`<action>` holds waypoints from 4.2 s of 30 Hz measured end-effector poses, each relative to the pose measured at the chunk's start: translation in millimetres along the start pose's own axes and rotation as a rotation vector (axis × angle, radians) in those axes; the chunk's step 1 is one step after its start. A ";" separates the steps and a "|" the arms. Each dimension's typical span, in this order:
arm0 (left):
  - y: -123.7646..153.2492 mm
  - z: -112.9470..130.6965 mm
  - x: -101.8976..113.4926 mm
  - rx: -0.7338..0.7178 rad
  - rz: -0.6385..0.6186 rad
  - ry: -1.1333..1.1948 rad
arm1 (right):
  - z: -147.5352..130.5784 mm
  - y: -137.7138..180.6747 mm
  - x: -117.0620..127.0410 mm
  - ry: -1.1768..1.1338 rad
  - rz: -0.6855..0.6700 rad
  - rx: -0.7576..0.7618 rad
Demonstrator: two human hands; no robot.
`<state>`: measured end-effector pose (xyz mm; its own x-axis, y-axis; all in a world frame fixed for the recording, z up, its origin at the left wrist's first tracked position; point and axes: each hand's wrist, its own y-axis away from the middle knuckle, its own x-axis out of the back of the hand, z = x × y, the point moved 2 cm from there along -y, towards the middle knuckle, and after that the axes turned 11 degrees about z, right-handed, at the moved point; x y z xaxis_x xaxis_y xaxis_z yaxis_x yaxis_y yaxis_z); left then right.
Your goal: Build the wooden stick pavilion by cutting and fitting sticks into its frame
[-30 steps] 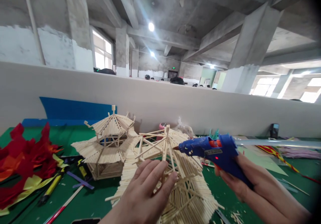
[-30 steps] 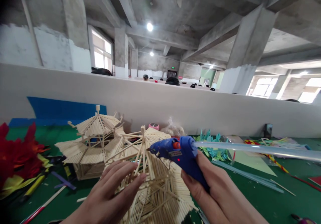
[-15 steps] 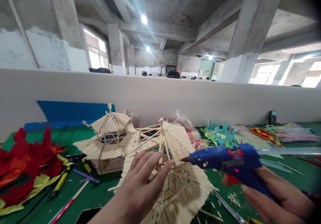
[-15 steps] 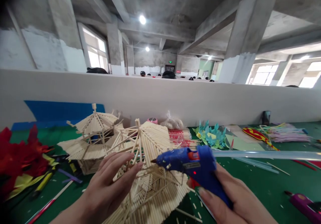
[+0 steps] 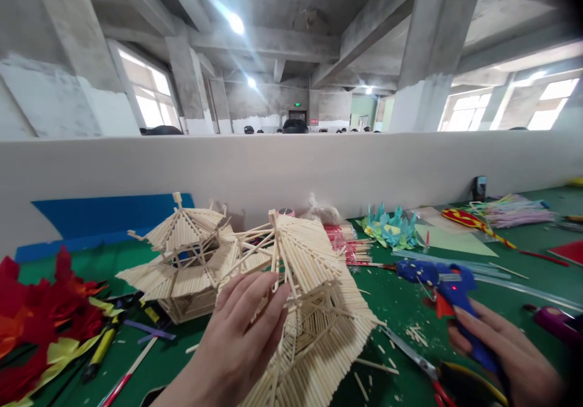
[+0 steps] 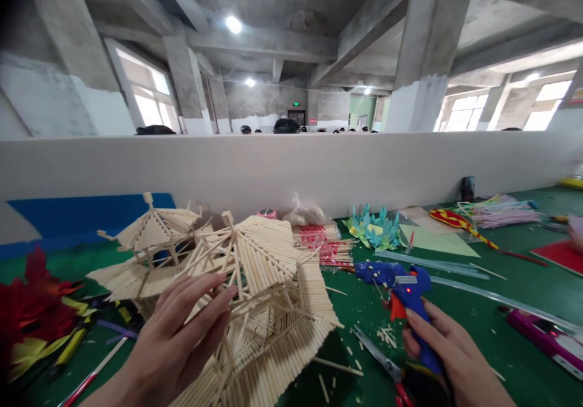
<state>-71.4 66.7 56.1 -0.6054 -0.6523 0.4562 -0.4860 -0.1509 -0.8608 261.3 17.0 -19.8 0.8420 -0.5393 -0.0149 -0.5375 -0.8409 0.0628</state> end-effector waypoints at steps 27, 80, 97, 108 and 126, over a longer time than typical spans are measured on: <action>-17.5 -5.2 7.0 0.071 -0.103 0.043 | -82.7 60.7 -157.5 0.436 -0.074 1.283; -18.7 -19.4 2.9 -0.015 -0.089 0.015 | -78.9 51.9 -179.4 0.532 -0.025 1.290; -19.1 -20.4 2.9 0.000 -0.197 0.020 | -78.9 54.6 -178.9 0.493 -0.045 1.235; -15.9 -21.3 1.4 0.032 -0.244 0.045 | -80.6 55.9 -178.0 0.480 -0.056 1.215; -18.6 -19.3 2.6 0.013 -0.195 0.052 | -85.3 56.2 -178.7 0.475 -0.026 1.238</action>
<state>-76.2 82.2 77.6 -0.5322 -0.5706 0.6254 -0.5896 -0.2804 -0.7575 84.6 69.9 71.5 0.6508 -0.6677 0.3615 0.0045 -0.4726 -0.8813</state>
